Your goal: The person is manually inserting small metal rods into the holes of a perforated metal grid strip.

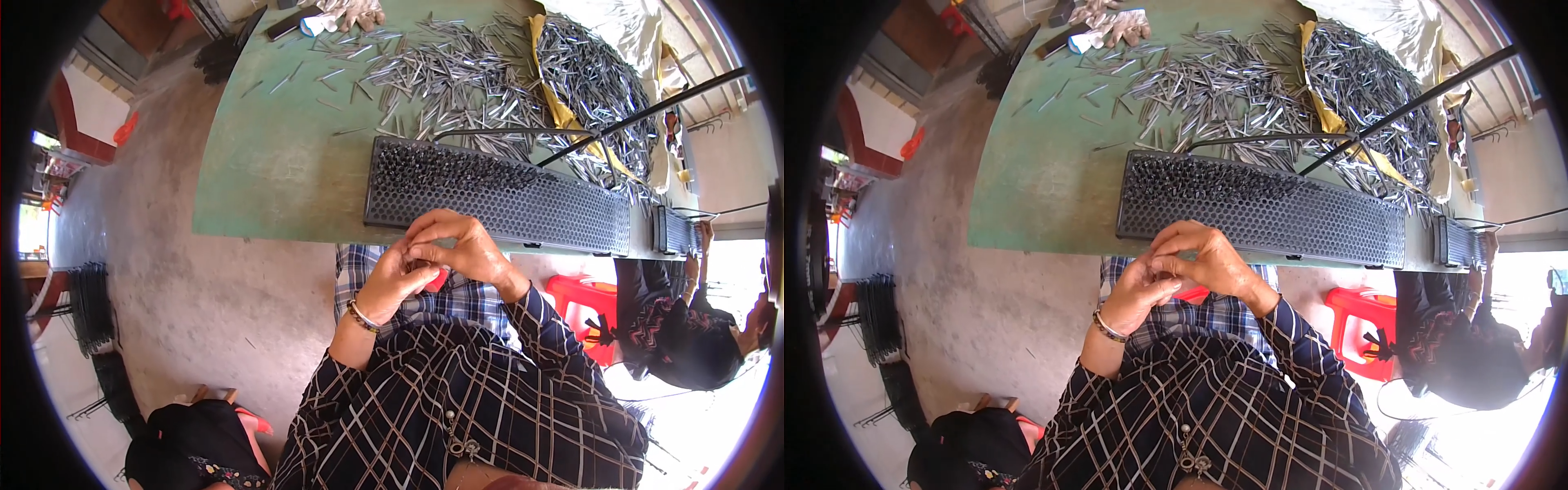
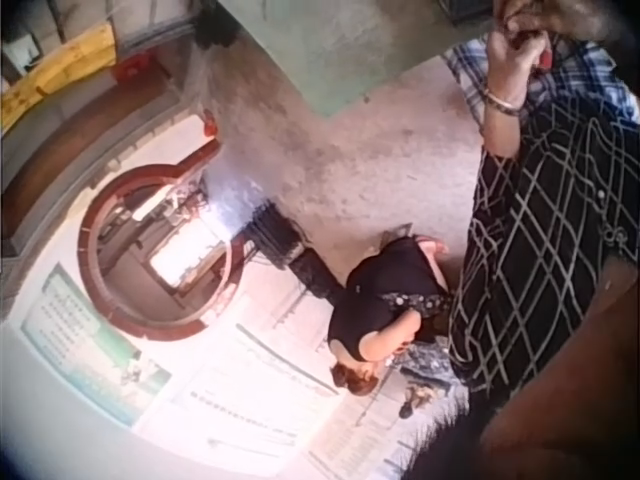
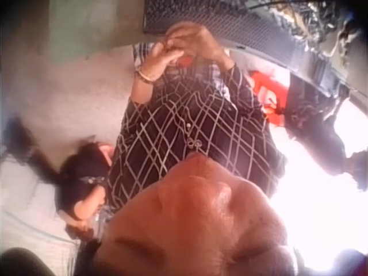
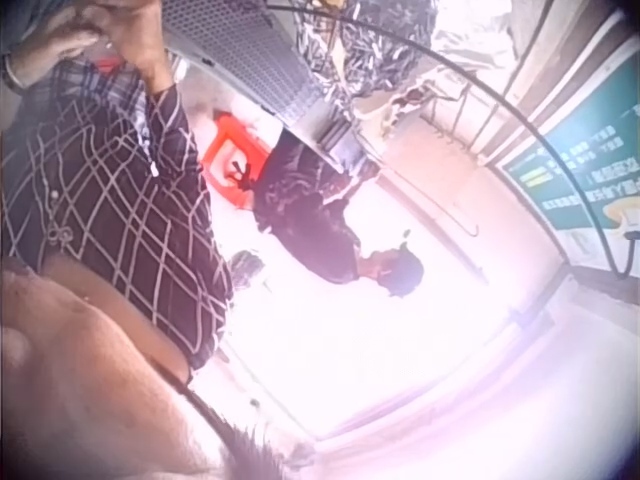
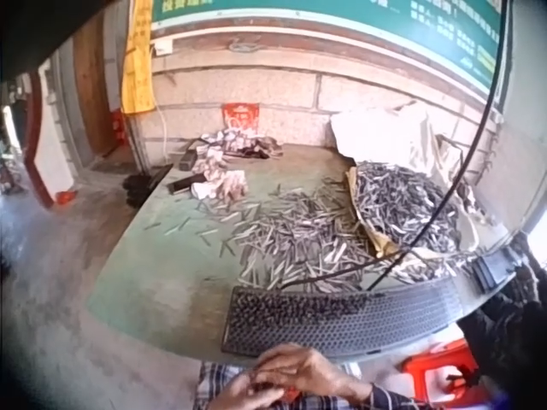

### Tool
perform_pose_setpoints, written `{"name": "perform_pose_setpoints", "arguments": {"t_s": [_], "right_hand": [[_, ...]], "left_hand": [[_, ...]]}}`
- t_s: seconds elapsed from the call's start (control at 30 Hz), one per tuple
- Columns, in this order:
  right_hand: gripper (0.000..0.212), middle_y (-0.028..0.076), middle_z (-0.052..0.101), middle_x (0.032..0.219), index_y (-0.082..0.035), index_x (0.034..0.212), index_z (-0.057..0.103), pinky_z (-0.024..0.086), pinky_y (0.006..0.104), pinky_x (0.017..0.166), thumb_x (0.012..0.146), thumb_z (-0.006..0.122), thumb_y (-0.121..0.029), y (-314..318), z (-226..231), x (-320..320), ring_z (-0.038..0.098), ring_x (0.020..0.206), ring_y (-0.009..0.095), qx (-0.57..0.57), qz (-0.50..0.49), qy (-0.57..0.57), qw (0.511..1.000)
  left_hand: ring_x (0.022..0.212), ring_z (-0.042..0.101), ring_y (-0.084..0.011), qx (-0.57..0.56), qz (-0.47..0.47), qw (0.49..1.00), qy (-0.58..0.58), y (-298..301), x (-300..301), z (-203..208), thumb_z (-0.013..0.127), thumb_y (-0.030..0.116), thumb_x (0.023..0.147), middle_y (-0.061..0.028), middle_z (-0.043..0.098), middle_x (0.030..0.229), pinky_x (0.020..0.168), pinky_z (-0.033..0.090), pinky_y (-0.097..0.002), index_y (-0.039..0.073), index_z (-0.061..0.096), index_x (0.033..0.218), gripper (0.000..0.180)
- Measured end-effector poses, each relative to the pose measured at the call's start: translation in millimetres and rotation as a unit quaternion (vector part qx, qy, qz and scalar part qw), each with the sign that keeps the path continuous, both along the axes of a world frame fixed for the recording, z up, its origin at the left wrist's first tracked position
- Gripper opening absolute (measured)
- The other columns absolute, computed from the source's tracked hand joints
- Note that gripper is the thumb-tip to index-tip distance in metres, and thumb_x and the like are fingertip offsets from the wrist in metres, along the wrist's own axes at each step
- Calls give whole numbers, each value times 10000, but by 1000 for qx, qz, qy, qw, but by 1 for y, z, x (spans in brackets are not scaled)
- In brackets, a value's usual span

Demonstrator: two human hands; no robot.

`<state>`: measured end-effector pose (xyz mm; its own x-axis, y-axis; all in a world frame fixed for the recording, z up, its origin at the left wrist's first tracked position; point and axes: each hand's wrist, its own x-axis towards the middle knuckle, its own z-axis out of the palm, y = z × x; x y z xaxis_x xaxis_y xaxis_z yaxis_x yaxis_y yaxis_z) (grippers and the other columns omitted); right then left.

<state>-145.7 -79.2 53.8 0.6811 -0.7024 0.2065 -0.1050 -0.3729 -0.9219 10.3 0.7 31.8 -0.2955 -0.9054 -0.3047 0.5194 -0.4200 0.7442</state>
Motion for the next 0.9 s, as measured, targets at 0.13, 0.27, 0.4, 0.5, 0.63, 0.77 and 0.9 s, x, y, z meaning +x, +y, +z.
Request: {"name": "perform_pose_setpoints", "arguments": {"t_s": [0.13,0.27,0.4,0.5,0.63,0.77,0.9], "right_hand": [[148,87,675,851,0,929,678,499,288,708,830,682,-108,-18,16,-5,629,799,157,50,-195,27,979],[138,111,681,882,7,925,667,491,304,750,830,667,-93,-39,6,-2,643,837,196,-112,-249,70,959],[148,124,674,886,-9,935,666,467,353,774,826,655,-108,-41,-3,2,628,824,299,-196,-233,104,947],[138,115,671,886,-22,937,664,453,357,775,833,644,-110,-41,-5,4,620,827,293,-214,-228,106,944],[152,100,664,908,-33,964,660,440,351,779,828,641,-99,-40,-7,6,612,844,271,-266,-209,122,933],[158,92,654,902,-38,978,656,428,360,752,828,634,-85,-40,-7,7,594,823,257,-315,-203,134,917],[183,90,646,919,-32,990,653,426,357,753,813,642,-78,-40,-7,8,588,820,258,-286,-213,131,925]], "left_hand": [[842,569,-89,-66,92,992,-61,4,-1,-6,665,29,822,-51,573,997,689,500,-207,19,473,1213,435],[895,555,-101,-127,248,925,-257,-1,10,-23,636,9,840,-55,578,1042,758,490,-233,36,539,1148,324],[958,558,-142,-158,306,868,-359,-12,23,-38,601,32,859,-64,572,1102,788,489,-265,37,546,1153,299],[1008,557,-201,-167,307,832,-430,-17,27,-41,574,38,858,-96,562,1145,820,480,-309,53,545,1159,303],[1008,556,-200,-163,294,829,-447,-21,27,-45,562,40,866,-101,552,1163,811,479,-308,50,541,1164,299],[998,549,-192,-153,294,835,-439,-23,25,-51,535,48,882,-105,547,1169,775,478,-294,41,530,1183,301],[992,541,-194,-155,294,834,-440,-24,24,-54,521,56,892,-101,548,1165,757,472,-285,33,522,1197,306]]}}
